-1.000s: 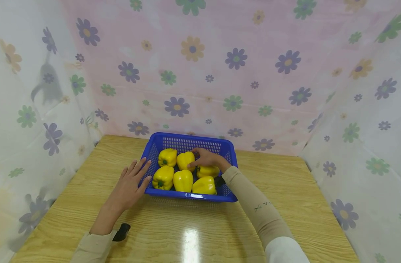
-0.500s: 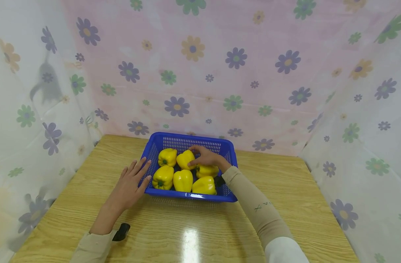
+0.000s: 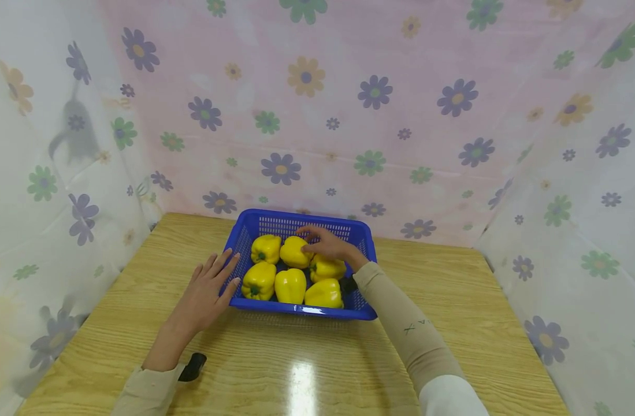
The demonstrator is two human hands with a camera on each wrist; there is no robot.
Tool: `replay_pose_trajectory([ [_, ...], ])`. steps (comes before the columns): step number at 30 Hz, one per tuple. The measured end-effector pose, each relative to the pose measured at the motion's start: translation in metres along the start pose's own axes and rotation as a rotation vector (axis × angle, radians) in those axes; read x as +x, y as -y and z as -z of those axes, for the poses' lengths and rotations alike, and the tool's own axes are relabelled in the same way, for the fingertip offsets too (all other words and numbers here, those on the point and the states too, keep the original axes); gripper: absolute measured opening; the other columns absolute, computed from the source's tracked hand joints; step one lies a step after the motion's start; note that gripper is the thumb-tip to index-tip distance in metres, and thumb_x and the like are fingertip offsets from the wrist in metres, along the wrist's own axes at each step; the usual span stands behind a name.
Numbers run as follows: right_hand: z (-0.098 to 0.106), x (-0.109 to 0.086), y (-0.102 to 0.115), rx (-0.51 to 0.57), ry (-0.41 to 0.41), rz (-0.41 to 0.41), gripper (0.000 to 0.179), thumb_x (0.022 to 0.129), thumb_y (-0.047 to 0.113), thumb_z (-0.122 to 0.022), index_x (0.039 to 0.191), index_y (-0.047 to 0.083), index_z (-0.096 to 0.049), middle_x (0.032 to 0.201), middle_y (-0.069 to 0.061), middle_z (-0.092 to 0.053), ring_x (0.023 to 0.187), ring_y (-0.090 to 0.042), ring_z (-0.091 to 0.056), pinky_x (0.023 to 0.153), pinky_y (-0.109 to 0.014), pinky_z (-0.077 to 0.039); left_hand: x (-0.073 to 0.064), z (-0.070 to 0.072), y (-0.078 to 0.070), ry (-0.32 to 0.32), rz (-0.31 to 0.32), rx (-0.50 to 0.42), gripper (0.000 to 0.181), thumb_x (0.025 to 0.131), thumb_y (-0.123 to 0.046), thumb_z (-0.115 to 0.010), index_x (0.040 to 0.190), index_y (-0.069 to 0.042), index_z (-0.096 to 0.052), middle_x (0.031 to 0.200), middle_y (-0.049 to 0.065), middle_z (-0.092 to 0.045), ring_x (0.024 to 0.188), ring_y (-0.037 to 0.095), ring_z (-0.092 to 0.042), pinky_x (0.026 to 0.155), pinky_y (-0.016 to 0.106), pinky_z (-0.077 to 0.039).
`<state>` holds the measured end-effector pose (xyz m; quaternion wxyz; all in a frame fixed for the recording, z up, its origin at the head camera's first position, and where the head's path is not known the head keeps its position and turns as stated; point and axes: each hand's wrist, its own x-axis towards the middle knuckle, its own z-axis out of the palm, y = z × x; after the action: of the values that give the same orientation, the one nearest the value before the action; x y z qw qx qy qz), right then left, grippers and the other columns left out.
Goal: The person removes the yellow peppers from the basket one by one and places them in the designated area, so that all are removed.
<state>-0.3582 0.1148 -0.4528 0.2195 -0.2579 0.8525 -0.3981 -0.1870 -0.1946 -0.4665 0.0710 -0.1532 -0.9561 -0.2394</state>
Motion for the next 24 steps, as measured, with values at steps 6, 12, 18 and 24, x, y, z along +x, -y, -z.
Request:
replay_pose_trajectory([
  [6,0.0045,-0.0005,-0.001,-0.042,0.096,-0.015,0.062,0.103,0.02,-0.059,0.16,0.019,-0.035,0.155,-0.016,-0.043,0.14,-0.034,-0.043,0.116,-0.055,-0.038,-0.0007,-0.0003,-0.0001,-0.03,-0.018,0.002,0.057,0.11,-0.035,-0.042,0.159,-0.007,-0.036,0.166,0.02,-0.026,0.151,0.051,-0.019,0.117,0.073,-0.015],
  [12,0.0069,0.0009,-0.0027,-0.066,0.194,-0.03,0.065,0.104,0.017,-0.055,0.163,0.021,-0.027,0.166,-0.013,-0.027,0.149,-0.035,-0.033,0.121,-0.054,-0.031,-0.0008,-0.0001,0.0,-0.016,-0.011,-0.002,0.057,0.11,-0.035,-0.041,0.159,-0.008,-0.034,0.167,0.019,-0.024,0.152,0.051,-0.017,0.118,0.072,-0.013],
  [18,0.007,0.0007,-0.0042,-0.051,0.201,-0.058,0.059,0.104,0.017,-0.057,0.158,0.022,-0.035,0.16,-0.012,-0.034,0.14,-0.032,-0.043,0.117,-0.051,-0.039,-0.0005,-0.0007,0.0003,-0.014,-0.008,0.008,0.056,0.11,-0.033,-0.043,0.159,-0.008,-0.035,0.167,0.018,-0.025,0.152,0.05,-0.017,0.118,0.072,-0.014],
  [24,0.006,-0.0001,-0.0048,-0.027,0.177,-0.047,0.053,0.102,0.013,-0.061,0.149,0.021,-0.037,0.151,-0.015,-0.04,0.133,-0.035,-0.049,0.112,-0.05,-0.044,0.0002,-0.0007,-0.0002,-0.014,-0.004,0.024,0.055,0.11,-0.033,-0.042,0.159,-0.009,-0.035,0.167,0.018,-0.026,0.152,0.05,-0.017,0.118,0.072,-0.014],
])
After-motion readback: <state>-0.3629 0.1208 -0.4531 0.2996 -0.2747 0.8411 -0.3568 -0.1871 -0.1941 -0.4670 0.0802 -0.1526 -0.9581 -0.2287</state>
